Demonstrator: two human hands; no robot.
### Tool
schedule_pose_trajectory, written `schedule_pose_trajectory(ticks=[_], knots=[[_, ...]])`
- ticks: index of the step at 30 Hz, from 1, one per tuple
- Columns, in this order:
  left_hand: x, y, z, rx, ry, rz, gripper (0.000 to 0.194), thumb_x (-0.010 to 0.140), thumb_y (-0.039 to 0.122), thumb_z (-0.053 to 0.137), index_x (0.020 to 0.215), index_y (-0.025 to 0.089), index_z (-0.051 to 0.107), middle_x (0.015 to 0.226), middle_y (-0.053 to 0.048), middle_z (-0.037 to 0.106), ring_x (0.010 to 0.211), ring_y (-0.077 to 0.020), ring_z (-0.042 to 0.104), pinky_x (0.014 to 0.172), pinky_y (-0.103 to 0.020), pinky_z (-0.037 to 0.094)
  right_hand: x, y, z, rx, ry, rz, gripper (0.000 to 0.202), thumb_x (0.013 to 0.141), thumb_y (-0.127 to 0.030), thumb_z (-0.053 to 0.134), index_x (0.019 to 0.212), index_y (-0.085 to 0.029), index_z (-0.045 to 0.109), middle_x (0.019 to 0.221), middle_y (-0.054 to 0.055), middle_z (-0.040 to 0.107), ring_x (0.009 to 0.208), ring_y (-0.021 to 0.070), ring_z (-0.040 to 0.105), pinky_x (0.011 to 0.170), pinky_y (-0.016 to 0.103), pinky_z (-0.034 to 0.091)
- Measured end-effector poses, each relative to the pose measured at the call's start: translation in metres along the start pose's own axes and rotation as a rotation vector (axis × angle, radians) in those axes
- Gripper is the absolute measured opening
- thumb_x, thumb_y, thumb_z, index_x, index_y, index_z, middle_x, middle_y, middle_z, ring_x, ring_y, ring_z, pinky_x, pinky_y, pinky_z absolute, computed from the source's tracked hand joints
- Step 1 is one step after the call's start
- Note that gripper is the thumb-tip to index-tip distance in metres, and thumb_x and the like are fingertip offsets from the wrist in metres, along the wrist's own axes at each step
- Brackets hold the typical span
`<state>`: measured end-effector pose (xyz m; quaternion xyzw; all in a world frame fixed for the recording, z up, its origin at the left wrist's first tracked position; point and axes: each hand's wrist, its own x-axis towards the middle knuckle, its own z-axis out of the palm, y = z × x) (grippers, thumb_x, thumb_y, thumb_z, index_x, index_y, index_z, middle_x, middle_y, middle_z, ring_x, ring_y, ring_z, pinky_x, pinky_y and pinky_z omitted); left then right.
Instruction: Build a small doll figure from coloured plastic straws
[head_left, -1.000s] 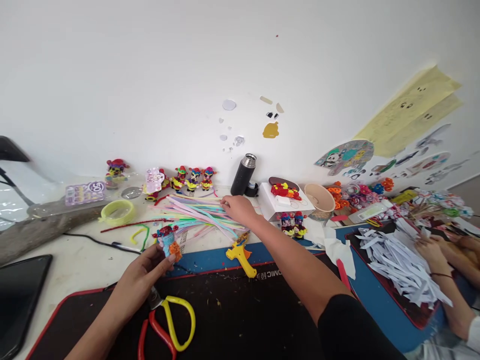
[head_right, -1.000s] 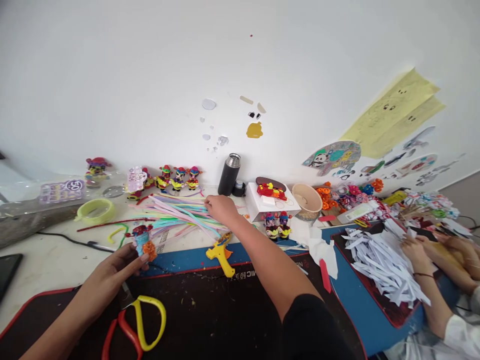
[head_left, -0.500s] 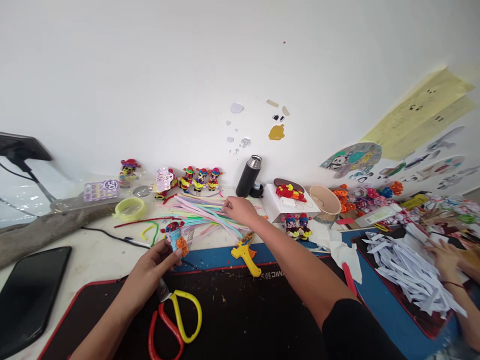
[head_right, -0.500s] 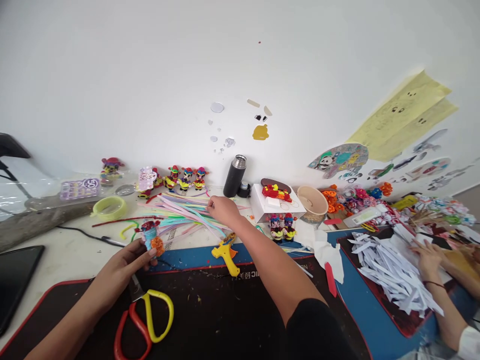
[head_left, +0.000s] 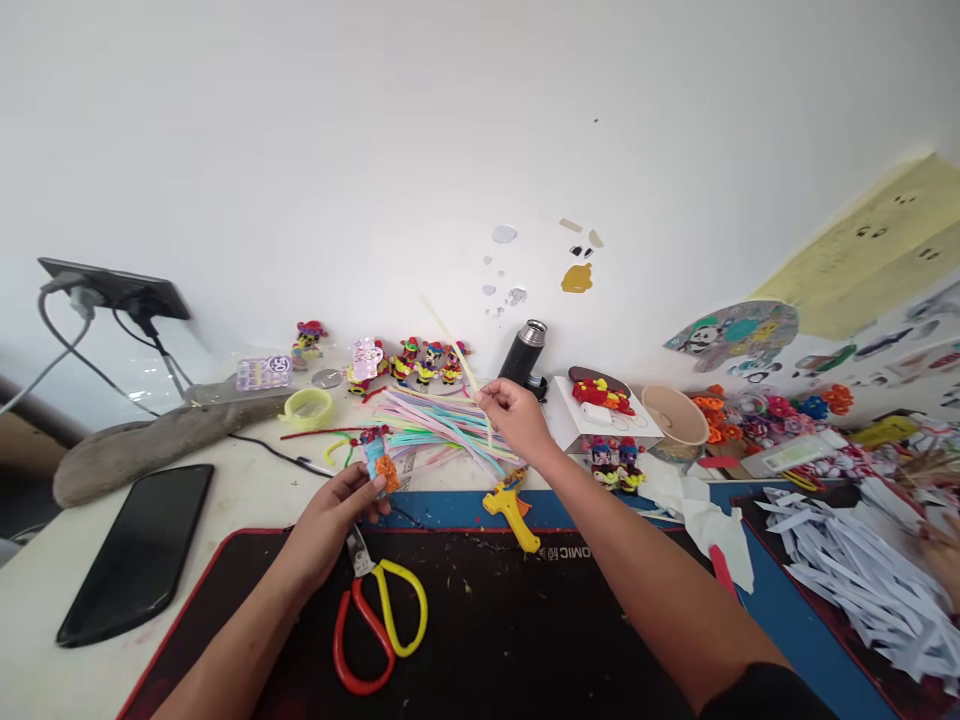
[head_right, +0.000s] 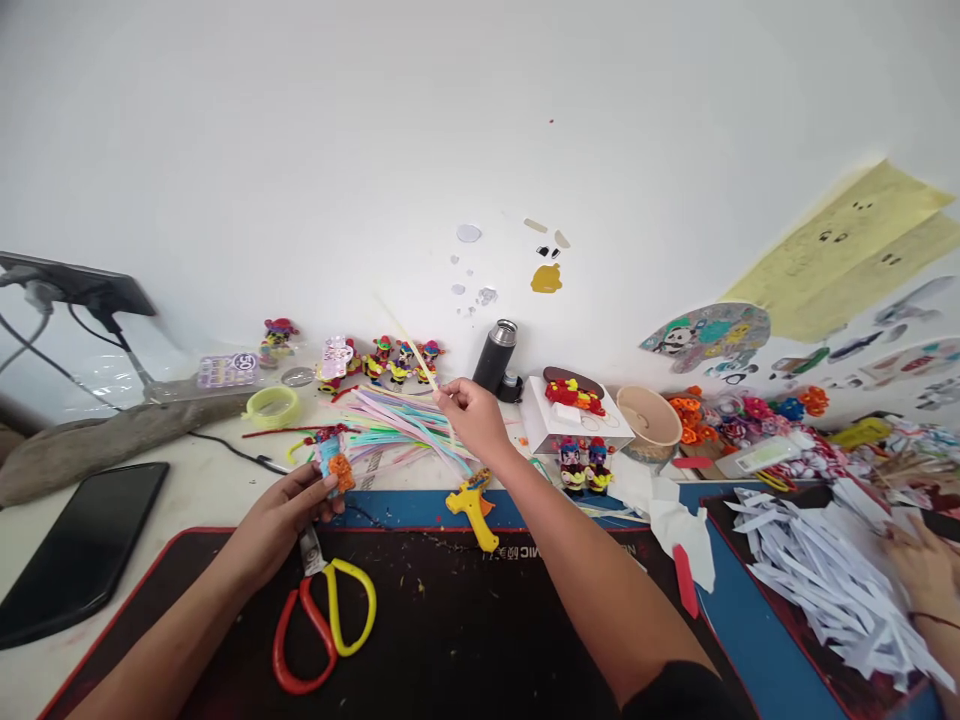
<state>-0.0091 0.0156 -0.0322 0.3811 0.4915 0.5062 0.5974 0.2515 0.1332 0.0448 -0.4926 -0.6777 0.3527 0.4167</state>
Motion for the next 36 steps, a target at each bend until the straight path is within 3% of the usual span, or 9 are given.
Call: schedule_pose_trajectory(ticks=[4,8,11,16,19,24,27,31,36], knots=[[-0.001,0.0,0.002,-0.091,0.012,-0.005,0.039,0.077,0.052,0.088,0.09,0.02,0.071,0.074,-0.001,0.069,0.067,-0.0173,0.06,0.063,-0.027,0.046,-0.028,-0.017,0.016,0.118,-0.155,0.029,0.035,0.088,-0.055,0.072,0.087,-0.021,0.065,0.06,-0.006,0.05,0.052,0.0124,0.044,0.051,0.025,0.033],[-0.007,0.006,0.005,-0.167,0.027,-0.011,0.04,0.074,0.049,0.09,0.093,0.019,0.073,0.082,-0.001,0.069,0.068,-0.0167,0.063,0.062,-0.026,0.048,-0.065,-0.018,0.03,0.158,-0.328,0.118,0.035,0.089,-0.055,0.073,0.087,-0.021,0.063,0.059,-0.006,0.049,0.051,0.0114,0.044,0.05,0.024,0.033],[-0.013,0.01,0.007,-0.189,0.024,-0.001,0.042,0.074,0.047,0.09,0.101,0.019,0.074,0.091,-0.003,0.072,0.071,-0.017,0.065,0.063,-0.026,0.049,-0.088,-0.007,0.036,0.206,-0.338,0.175,0.038,0.088,-0.059,0.073,0.084,-0.022,0.062,0.061,-0.005,0.051,0.05,0.0112,0.043,0.049,0.025,0.034],[-0.016,0.013,0.01,-0.093,0.006,0.057,0.051,0.078,0.052,0.086,0.115,0.02,0.073,0.114,-0.012,0.077,0.094,-0.0271,0.072,0.076,-0.034,0.058,-0.112,0.018,0.035,0.331,-0.207,0.362,0.048,0.08,-0.067,0.076,0.079,-0.023,0.058,0.057,-0.006,0.047,0.046,0.0108,0.042,0.044,0.024,0.029],[-0.016,0.012,0.012,0.022,0.0,0.101,0.048,0.078,0.055,0.085,0.111,0.021,0.074,0.109,-0.01,0.079,0.092,-0.0275,0.072,0.077,-0.035,0.058,-0.121,0.027,0.032,0.373,-0.185,0.438,0.051,0.078,-0.069,0.077,0.079,-0.023,0.056,0.054,-0.007,0.048,0.044,0.0105,0.043,0.041,0.022,0.026],[-0.017,0.009,0.011,0.113,-0.045,0.115,0.037,0.081,0.052,0.084,0.1,0.022,0.075,0.089,-0.006,0.077,0.082,-0.0243,0.069,0.073,-0.032,0.055,-0.127,0.026,0.031,0.455,-0.194,0.434,0.052,0.078,-0.069,0.078,0.081,-0.021,0.056,0.06,-0.004,0.059,0.042,0.0102,0.051,0.037,0.022,0.026],[-0.017,0.008,0.011,0.055,-0.058,0.112,0.038,0.082,0.051,0.084,0.106,0.022,0.076,0.102,-0.009,0.079,0.092,-0.0261,0.07,0.075,-0.032,0.056,-0.133,0.023,0.036,0.473,-0.247,0.441,0.052,0.079,-0.068,0.078,0.082,-0.02,0.056,0.066,-0.002,0.065,0.044,0.0113,0.058,0.037,0.021,0.028],[-0.018,0.011,0.013,-0.109,-0.049,0.039,0.043,0.078,0.049,0.087,0.109,0.02,0.076,0.12,-0.013,0.077,0.106,-0.0308,0.072,0.079,-0.035,0.06,-0.145,0.023,0.046,0.487,-0.376,0.499,0.053,0.079,-0.069,0.077,0.084,-0.021,0.055,0.062,-0.003,0.065,0.041,0.0108,0.058,0.037,0.02,0.027],[-0.015,0.013,0.01,-0.268,0.009,-0.013,0.037,0.074,0.042,0.092,0.098,0.018,0.077,0.113,-0.011,0.078,0.094,-0.0262,0.075,0.072,-0.031,0.061,-0.159,0.023,0.049,0.476,-0.512,0.538,0.052,0.08,-0.068,0.078,0.085,-0.021,0.055,0.058,-0.005,0.065,0.038,0.0089,0.051,0.036,0.02,0.025]])
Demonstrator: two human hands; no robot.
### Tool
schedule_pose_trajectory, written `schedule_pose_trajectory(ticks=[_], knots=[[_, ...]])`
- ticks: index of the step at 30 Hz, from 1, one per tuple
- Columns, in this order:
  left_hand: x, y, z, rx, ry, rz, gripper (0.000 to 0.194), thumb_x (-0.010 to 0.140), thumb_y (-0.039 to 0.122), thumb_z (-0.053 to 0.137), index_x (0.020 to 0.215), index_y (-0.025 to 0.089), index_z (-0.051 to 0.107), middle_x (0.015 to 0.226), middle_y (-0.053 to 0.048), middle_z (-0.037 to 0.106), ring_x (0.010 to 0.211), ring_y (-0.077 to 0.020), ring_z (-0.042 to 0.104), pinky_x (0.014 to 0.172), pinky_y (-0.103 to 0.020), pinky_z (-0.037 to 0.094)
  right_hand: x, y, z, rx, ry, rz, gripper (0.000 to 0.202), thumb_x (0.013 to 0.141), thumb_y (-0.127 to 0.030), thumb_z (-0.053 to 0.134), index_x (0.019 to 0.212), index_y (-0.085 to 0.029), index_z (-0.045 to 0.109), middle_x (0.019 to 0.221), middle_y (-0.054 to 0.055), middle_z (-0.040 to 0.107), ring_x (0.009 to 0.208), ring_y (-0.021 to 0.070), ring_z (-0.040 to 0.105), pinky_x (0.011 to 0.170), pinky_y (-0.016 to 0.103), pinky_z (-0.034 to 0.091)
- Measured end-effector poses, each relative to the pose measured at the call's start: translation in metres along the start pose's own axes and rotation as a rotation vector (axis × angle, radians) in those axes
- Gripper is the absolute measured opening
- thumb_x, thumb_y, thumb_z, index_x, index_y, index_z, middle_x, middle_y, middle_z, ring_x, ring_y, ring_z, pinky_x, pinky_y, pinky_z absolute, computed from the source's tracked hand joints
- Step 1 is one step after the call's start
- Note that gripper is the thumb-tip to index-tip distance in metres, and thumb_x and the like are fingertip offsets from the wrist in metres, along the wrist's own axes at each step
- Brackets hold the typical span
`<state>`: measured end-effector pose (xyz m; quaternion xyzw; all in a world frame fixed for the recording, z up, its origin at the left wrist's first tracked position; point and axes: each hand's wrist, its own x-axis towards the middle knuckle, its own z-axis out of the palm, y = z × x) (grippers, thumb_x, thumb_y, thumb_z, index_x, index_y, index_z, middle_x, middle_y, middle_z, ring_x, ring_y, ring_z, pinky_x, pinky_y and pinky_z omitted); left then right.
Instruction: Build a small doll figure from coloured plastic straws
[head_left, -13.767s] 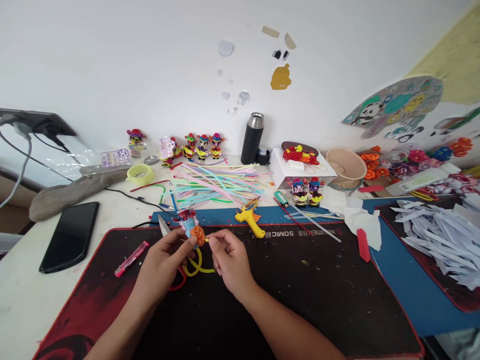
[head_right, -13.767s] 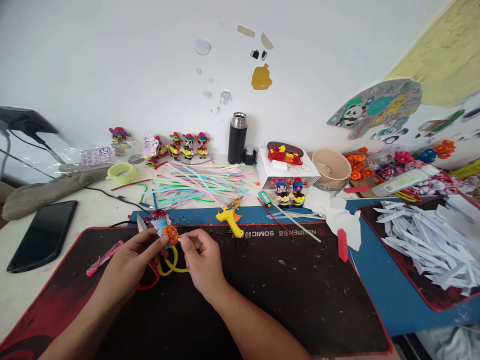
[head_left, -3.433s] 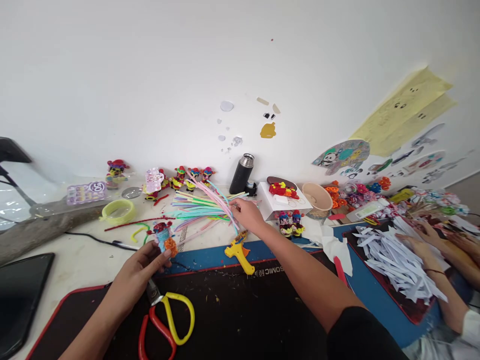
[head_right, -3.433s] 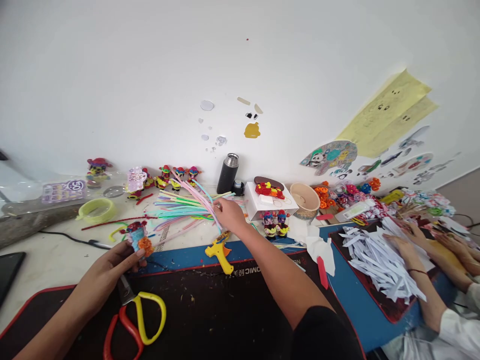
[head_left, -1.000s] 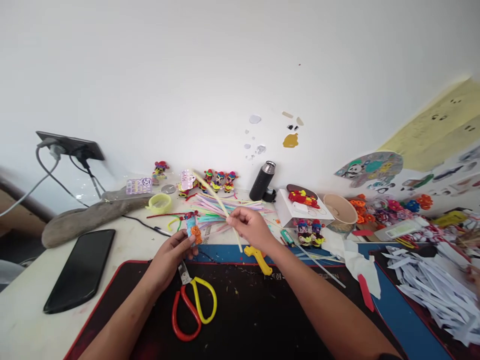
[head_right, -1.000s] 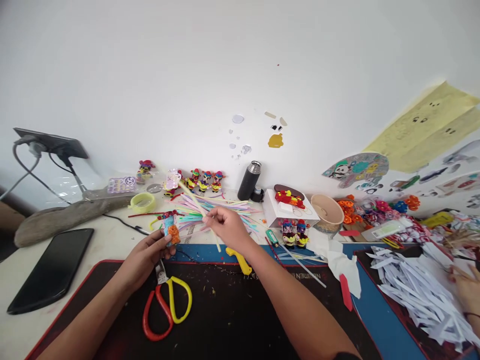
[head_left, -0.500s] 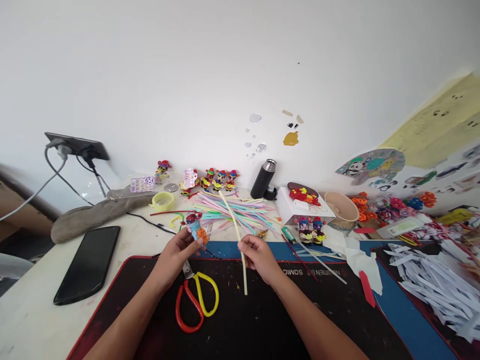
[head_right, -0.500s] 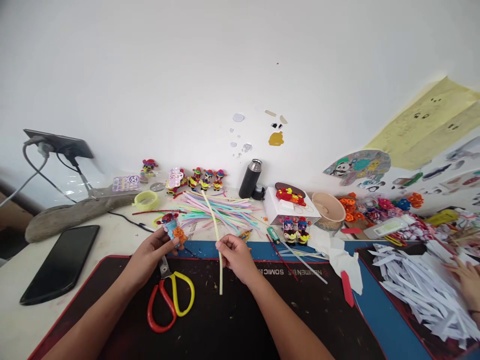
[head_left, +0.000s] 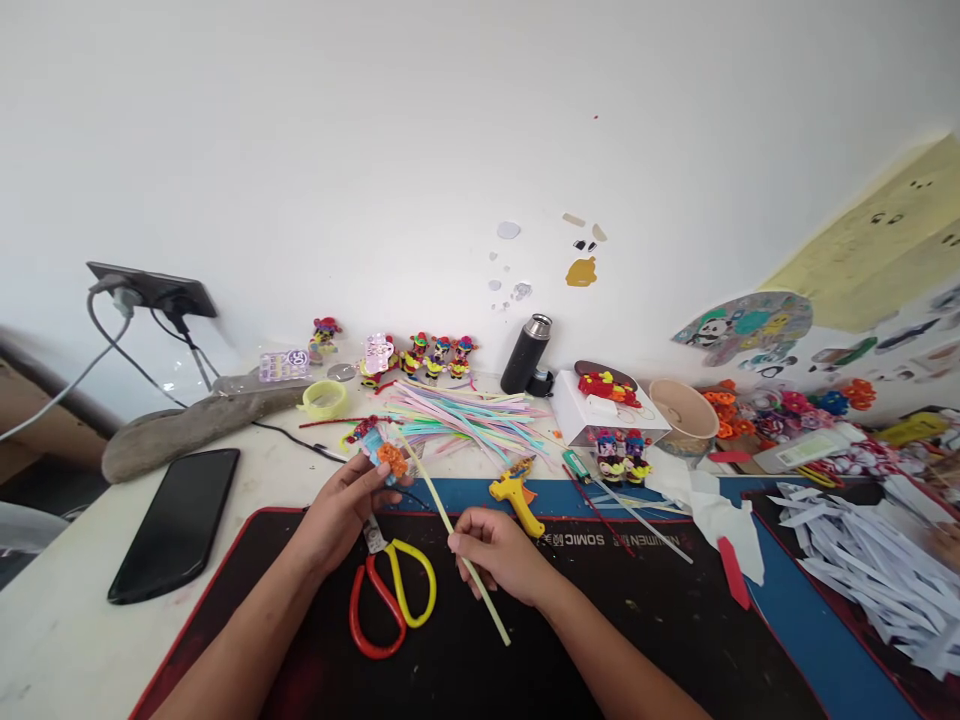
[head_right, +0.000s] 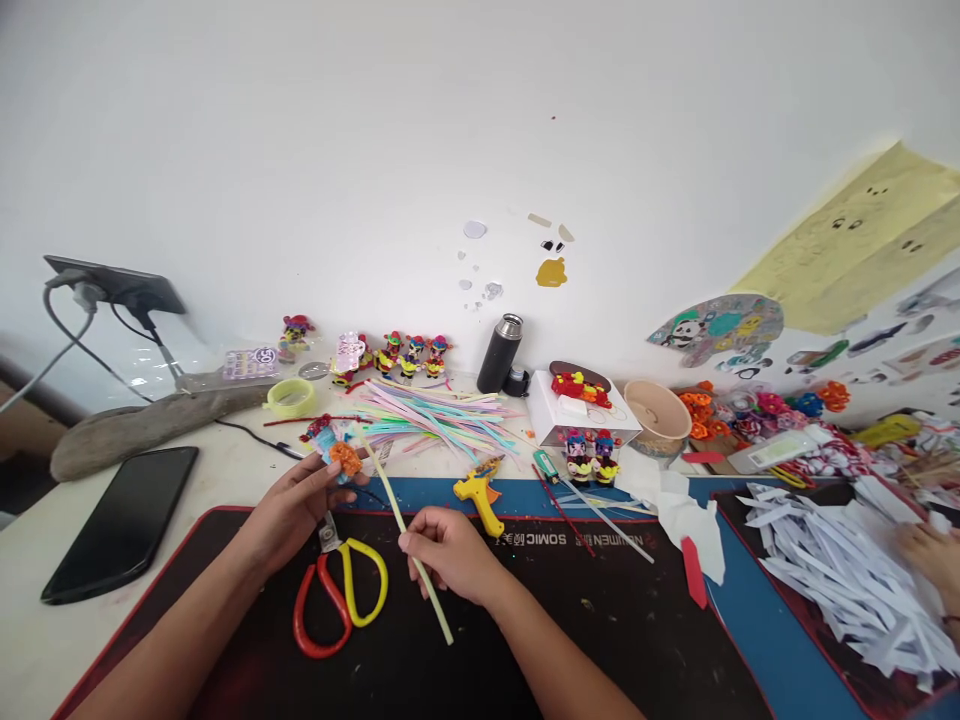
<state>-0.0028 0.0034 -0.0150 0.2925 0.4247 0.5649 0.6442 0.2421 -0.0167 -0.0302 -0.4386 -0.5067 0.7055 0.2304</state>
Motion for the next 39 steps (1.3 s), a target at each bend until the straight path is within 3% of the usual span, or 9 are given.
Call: schedule_pose_trajectory(ticks=[5,10,13,18,23,26,31,35,39], knots=[[0.003,0.003,-0.006,-0.011,0.021,0.027,0.036,0.076,0.04,0.092,0.101,0.017,0.079,0.128,-0.014,0.075,0.09,-0.0232,0.074,0.069,-0.029,0.061,-0.009,-0.001,0.0,-0.028,-0.043,0.049,0.05,0.081,-0.065,0.079,0.084,-0.021,0.054,0.06,-0.005,0.065,0.04,0.0085,0.052,0.038,0.02,0.026],[0.005,0.003,-0.008,-0.049,0.047,0.009,0.04,0.066,0.041,0.099,0.092,0.016,0.08,0.104,-0.011,0.08,0.08,-0.0201,0.072,0.068,-0.028,0.059,-0.014,-0.001,0.001,-0.025,-0.063,0.051,0.051,0.08,-0.065,0.08,0.087,-0.02,0.057,0.062,-0.005,0.066,0.04,0.0079,0.053,0.038,0.019,0.026],[0.005,0.002,-0.006,-0.025,0.042,0.007,0.041,0.065,0.043,0.099,0.09,0.017,0.08,0.101,-0.01,0.08,0.081,-0.0215,0.073,0.07,-0.029,0.06,-0.013,-0.003,0.001,-0.004,-0.062,0.037,0.053,0.081,-0.067,0.079,0.092,-0.019,0.06,0.064,-0.004,0.067,0.04,0.0081,0.055,0.037,0.019,0.026],[-0.002,-0.003,0.002,0.127,-0.06,0.002,0.044,0.069,0.046,0.094,0.101,0.02,0.078,0.108,-0.01,0.08,0.089,-0.0263,0.073,0.077,-0.035,0.06,-0.006,-0.006,0.007,0.037,-0.043,0.005,0.057,0.081,-0.069,0.077,0.101,-0.018,0.064,0.065,-0.004,0.067,0.041,0.0088,0.056,0.038,0.02,0.026],[-0.007,-0.006,0.005,0.353,-0.235,-0.026,0.032,0.071,0.041,0.092,0.092,0.022,0.077,0.094,-0.007,0.081,0.082,-0.0249,0.071,0.082,-0.035,0.057,0.009,-0.001,0.017,0.09,0.089,-0.047,0.054,0.079,-0.068,0.079,0.092,-0.019,0.062,0.058,-0.007,0.061,0.037,0.0073,0.046,0.041,0.022,0.032],[-0.008,-0.005,0.01,0.397,-0.279,-0.043,0.031,0.068,0.039,0.093,0.09,0.023,0.076,0.095,-0.007,0.081,0.085,-0.028,0.072,0.082,-0.038,0.058,0.016,0.002,0.019,0.121,0.147,-0.079,0.05,0.08,-0.065,0.079,0.09,-0.02,0.06,0.055,-0.008,0.058,0.036,0.0065,0.04,0.04,0.022,0.027],[-0.011,-0.004,0.015,0.436,-0.314,-0.062,0.03,0.068,0.038,0.092,0.09,0.024,0.077,0.1,-0.008,0.081,0.091,-0.0303,0.073,0.087,-0.039,0.057,0.019,0.004,0.02,0.11,0.117,-0.099,0.049,0.079,-0.063,0.081,0.09,-0.021,0.059,0.053,-0.009,0.056,0.036,0.0059,0.037,0.04,0.022,0.026],[-0.01,-0.004,0.01,0.446,-0.281,-0.053,0.035,0.066,0.04,0.094,0.094,0.024,0.078,0.106,-0.009,0.082,0.098,-0.033,0.073,0.093,-0.041,0.056,0.02,0.007,0.022,0.103,0.116,-0.123,0.048,0.08,-0.062,0.081,0.088,-0.02,0.059,0.053,-0.009,0.056,0.036,0.0059,0.038,0.039,0.022,0.026],[-0.005,-0.001,0.004,0.433,-0.128,0.017,0.047,0.067,0.052,0.093,0.102,0.024,0.078,0.114,-0.011,0.081,0.112,-0.0369,0.071,0.104,-0.046,0.052,0.018,0.007,0.02,0.157,0.164,-0.123,0.047,0.08,-0.061,0.08,0.085,-0.02,0.059,0.05,-0.009,0.055,0.034,0.0061,0.037,0.038,0.022,0.026]])
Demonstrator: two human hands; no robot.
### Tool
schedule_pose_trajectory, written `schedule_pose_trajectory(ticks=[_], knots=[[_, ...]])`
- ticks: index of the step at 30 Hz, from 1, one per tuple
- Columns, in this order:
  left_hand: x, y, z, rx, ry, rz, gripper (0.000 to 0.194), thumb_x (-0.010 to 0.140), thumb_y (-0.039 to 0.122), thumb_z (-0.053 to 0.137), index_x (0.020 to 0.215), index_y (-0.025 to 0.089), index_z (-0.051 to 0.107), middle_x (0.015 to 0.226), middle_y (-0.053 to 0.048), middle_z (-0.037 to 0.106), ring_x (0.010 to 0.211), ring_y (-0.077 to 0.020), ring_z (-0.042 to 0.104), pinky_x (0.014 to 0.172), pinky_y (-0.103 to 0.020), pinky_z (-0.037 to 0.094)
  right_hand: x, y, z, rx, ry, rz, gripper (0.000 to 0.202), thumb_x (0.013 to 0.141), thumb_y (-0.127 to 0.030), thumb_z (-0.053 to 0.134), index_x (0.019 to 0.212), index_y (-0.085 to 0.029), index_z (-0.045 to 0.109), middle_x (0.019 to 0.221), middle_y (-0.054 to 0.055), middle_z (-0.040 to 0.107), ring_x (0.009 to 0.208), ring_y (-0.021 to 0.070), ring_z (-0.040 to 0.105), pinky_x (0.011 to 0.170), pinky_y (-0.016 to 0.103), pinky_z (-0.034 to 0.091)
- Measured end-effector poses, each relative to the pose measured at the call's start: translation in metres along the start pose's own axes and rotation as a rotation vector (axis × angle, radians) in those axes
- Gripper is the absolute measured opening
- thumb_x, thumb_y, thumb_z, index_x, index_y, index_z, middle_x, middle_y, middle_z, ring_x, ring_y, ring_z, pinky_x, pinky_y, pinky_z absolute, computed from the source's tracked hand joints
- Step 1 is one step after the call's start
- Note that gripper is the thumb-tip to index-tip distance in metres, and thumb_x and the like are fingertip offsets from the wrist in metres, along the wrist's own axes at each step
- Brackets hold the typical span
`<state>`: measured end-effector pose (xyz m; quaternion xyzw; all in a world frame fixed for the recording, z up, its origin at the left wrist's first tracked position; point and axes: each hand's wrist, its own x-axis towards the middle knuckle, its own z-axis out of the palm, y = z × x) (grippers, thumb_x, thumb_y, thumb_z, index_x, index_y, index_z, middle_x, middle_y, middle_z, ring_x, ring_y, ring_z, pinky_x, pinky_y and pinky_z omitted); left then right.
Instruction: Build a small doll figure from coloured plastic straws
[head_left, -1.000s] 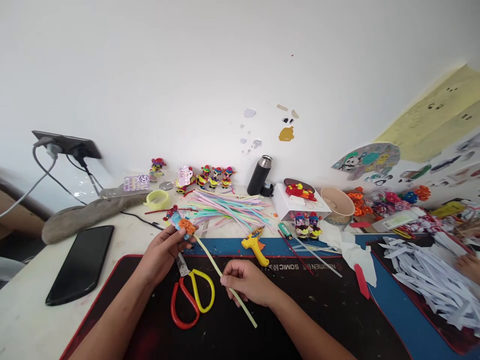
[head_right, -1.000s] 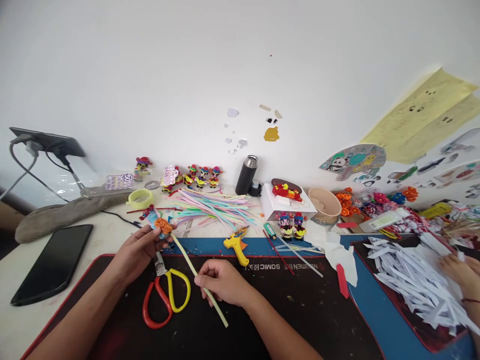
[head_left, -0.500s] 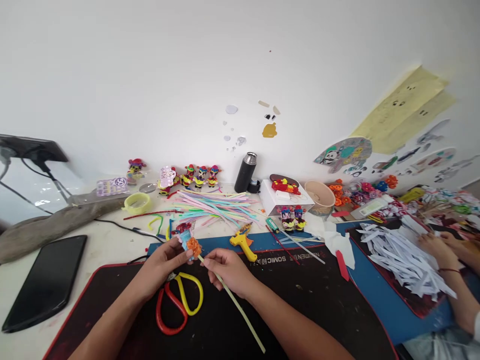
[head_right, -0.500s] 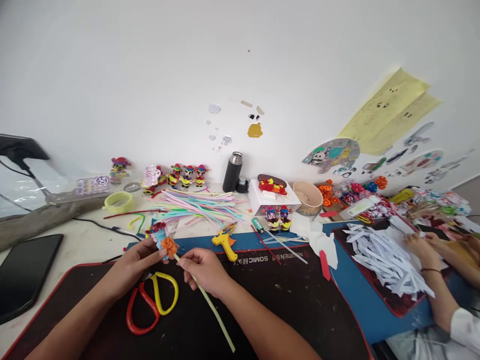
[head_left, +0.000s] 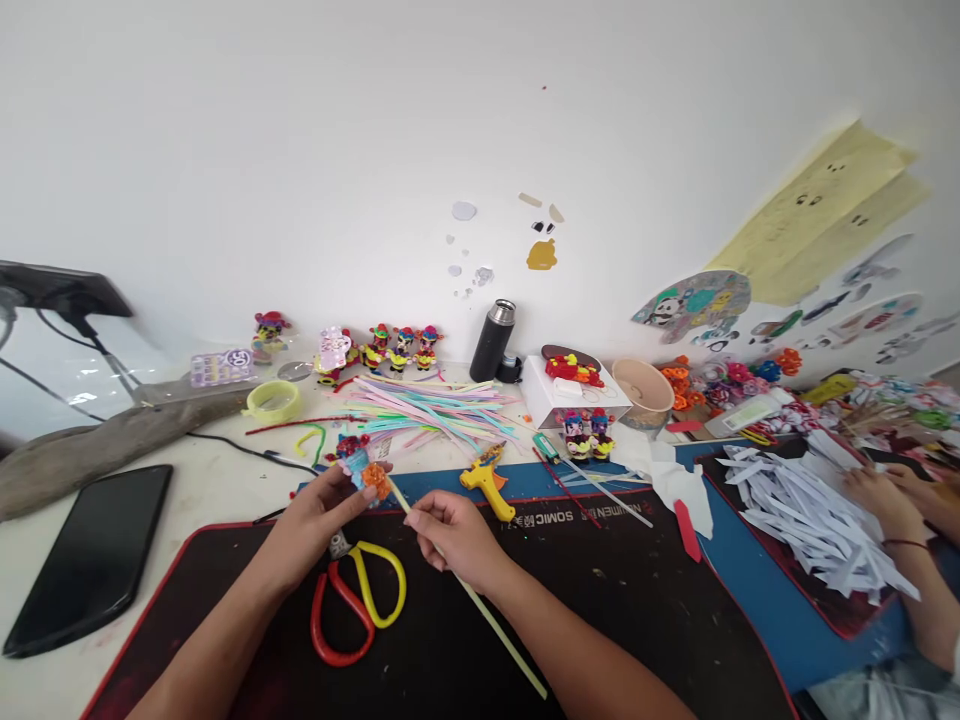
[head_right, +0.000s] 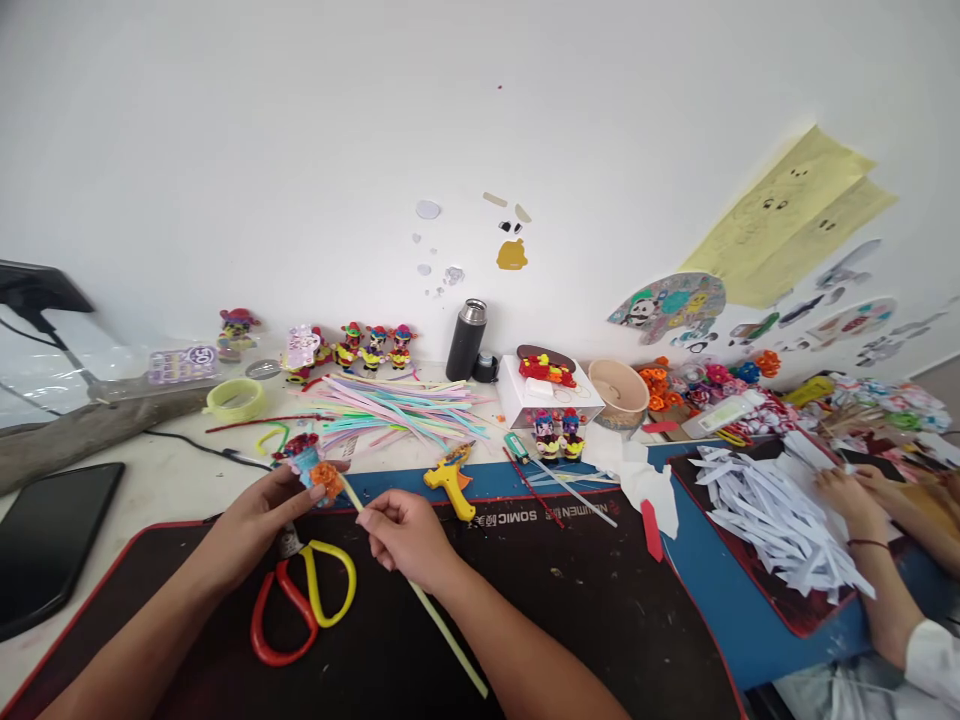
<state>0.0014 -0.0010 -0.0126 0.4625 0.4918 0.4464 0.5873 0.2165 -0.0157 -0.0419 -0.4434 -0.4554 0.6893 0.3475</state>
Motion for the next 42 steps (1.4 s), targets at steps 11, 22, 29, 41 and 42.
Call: schedule_pose_trajectory(ticks=[11,22,29,41,42], knots=[[0.004,-0.007,-0.005,0.066,0.136,0.048,0.045,0.076,0.056,0.086,0.103,0.022,0.073,0.093,-0.005,0.076,0.08,-0.0238,0.068,0.069,-0.032,0.056,-0.007,-0.003,-0.002,0.04,0.044,-0.006,0.054,0.078,-0.069,0.078,0.086,-0.019,0.06,0.049,-0.009,0.053,0.035,0.0059,0.038,0.035,0.02,0.021],[0.009,-0.006,-0.006,0.124,0.276,0.087,0.057,0.067,0.067,0.086,0.1,0.024,0.072,0.092,-0.006,0.077,0.08,-0.0262,0.069,0.069,-0.035,0.057,-0.004,0.005,-0.004,0.118,0.045,-0.049,0.054,0.078,-0.068,0.08,0.086,-0.018,0.061,0.048,-0.009,0.054,0.033,0.0057,0.037,0.034,0.02,0.023],[0.004,-0.018,-0.015,0.653,0.515,0.33,0.042,0.085,0.06,0.071,0.109,0.025,0.069,0.097,-0.006,0.077,0.079,-0.026,0.069,0.069,-0.035,0.054,-0.005,0.006,-0.005,0.108,0.041,-0.046,0.052,0.08,-0.066,0.079,0.087,-0.018,0.061,0.05,-0.009,0.054,0.034,0.0053,0.037,0.034,0.019,0.022],[-0.005,-0.012,-0.006,0.912,0.496,0.959,0.028,0.095,0.012,0.067,0.121,0.022,0.064,0.111,-0.009,0.076,0.105,-0.0239,0.074,0.096,-0.036,0.057,-0.007,0.004,-0.005,0.062,0.042,-0.031,0.054,0.081,-0.069,0.077,0.086,-0.018,0.061,0.049,-0.009,0.051,0.034,0.0051,0.035,0.034,0.02,0.022],[-0.006,-0.011,-0.006,0.913,0.484,0.98,0.03,0.095,0.009,0.068,0.122,0.021,0.063,0.111,-0.009,0.076,0.105,-0.0236,0.074,0.095,-0.036,0.058,-0.007,0.004,-0.004,0.058,0.04,-0.031,0.054,0.081,-0.069,0.077,0.086,-0.018,0.061,0.049,-0.009,0.051,0.034,0.0051,0.035,0.034,0.02,0.022]])
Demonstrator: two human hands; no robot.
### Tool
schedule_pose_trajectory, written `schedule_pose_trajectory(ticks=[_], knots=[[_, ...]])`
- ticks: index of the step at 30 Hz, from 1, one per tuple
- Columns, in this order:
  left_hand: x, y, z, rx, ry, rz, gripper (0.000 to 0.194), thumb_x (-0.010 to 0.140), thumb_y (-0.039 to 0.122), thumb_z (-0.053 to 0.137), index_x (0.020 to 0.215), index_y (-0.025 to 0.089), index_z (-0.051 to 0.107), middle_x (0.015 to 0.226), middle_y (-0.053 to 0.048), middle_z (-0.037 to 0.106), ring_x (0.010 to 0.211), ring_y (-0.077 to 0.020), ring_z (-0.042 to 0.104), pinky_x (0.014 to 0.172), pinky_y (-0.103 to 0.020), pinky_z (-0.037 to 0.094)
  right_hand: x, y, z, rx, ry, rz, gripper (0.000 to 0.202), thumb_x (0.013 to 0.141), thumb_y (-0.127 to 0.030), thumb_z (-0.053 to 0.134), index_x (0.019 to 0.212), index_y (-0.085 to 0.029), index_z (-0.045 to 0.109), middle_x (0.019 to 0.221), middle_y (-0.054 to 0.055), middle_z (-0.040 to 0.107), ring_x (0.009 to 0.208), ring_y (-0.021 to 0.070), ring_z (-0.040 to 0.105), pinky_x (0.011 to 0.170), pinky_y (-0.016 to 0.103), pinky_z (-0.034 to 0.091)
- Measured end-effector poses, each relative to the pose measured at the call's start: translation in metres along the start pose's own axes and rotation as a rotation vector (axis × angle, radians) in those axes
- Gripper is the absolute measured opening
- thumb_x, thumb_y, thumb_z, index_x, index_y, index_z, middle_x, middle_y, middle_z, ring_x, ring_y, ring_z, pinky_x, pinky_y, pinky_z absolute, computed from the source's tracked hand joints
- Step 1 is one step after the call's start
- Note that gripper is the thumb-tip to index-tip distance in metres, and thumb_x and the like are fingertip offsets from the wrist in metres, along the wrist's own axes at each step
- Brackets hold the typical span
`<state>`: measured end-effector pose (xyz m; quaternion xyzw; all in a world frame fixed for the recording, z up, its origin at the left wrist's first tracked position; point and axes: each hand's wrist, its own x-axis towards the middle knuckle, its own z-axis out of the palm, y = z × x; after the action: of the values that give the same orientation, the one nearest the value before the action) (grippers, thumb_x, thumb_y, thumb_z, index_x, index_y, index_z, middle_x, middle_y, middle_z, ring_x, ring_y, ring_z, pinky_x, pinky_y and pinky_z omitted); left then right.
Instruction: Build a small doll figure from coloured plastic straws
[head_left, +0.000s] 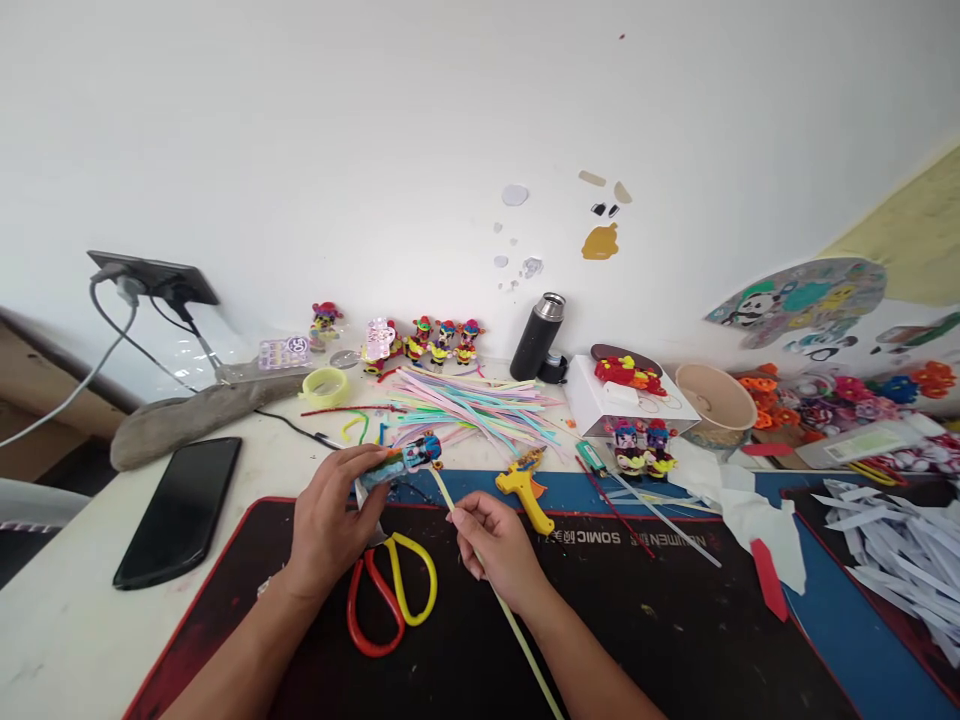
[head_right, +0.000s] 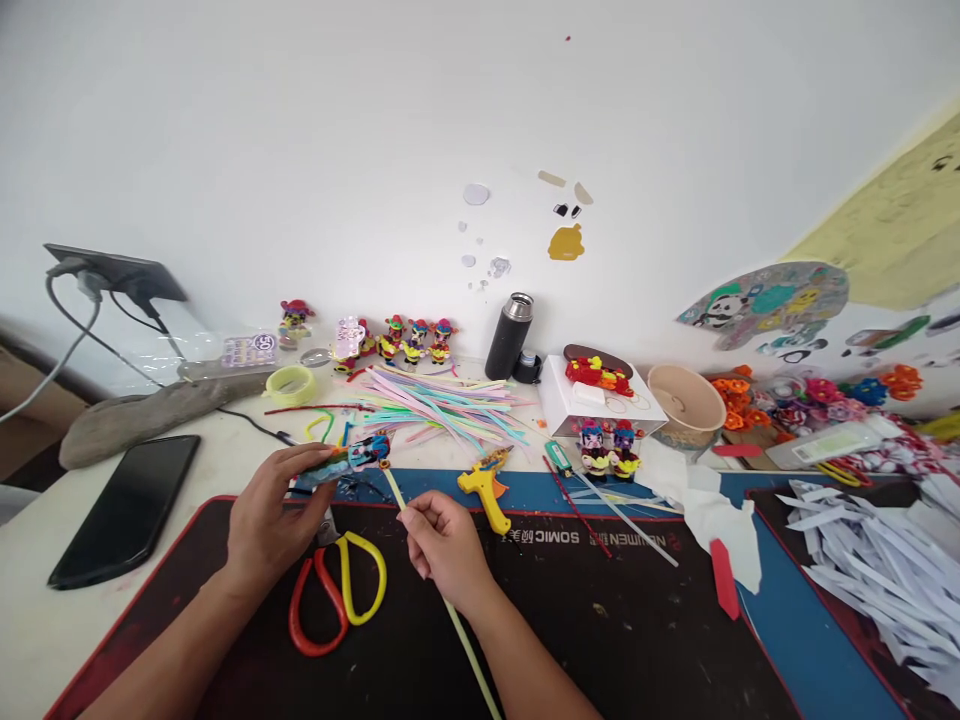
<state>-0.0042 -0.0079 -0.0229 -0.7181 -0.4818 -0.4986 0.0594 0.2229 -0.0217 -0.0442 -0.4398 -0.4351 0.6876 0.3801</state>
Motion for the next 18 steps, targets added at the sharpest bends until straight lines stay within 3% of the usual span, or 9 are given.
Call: schedule_pose_trajectory(ticks=[10,18], knots=[[0.002,0.0059,-0.0026,-0.008,-0.004,0.085,0.036,0.093,0.004,0.067,0.124,0.023,0.062,0.112,-0.009,0.078,0.103,-0.0228,0.075,0.091,-0.037,0.061,-0.0001,0.0023,0.0001,-0.023,-0.013,-0.017,0.053,0.084,-0.069,0.075,0.087,-0.018,0.062,0.05,-0.009,0.052,0.035,0.0053,0.035,0.036,0.02,0.023],[-0.0014,0.008,-0.0039,-0.036,-0.038,-0.018,0.029,0.093,0.013,0.066,0.118,0.027,0.065,0.111,-0.008,0.08,0.102,-0.0261,0.077,0.091,-0.041,0.06,-0.0001,0.0067,-0.0002,-0.044,-0.014,-0.019,0.052,0.086,-0.069,0.073,0.089,-0.019,0.062,0.052,-0.008,0.053,0.037,0.0061,0.035,0.037,0.02,0.027]])
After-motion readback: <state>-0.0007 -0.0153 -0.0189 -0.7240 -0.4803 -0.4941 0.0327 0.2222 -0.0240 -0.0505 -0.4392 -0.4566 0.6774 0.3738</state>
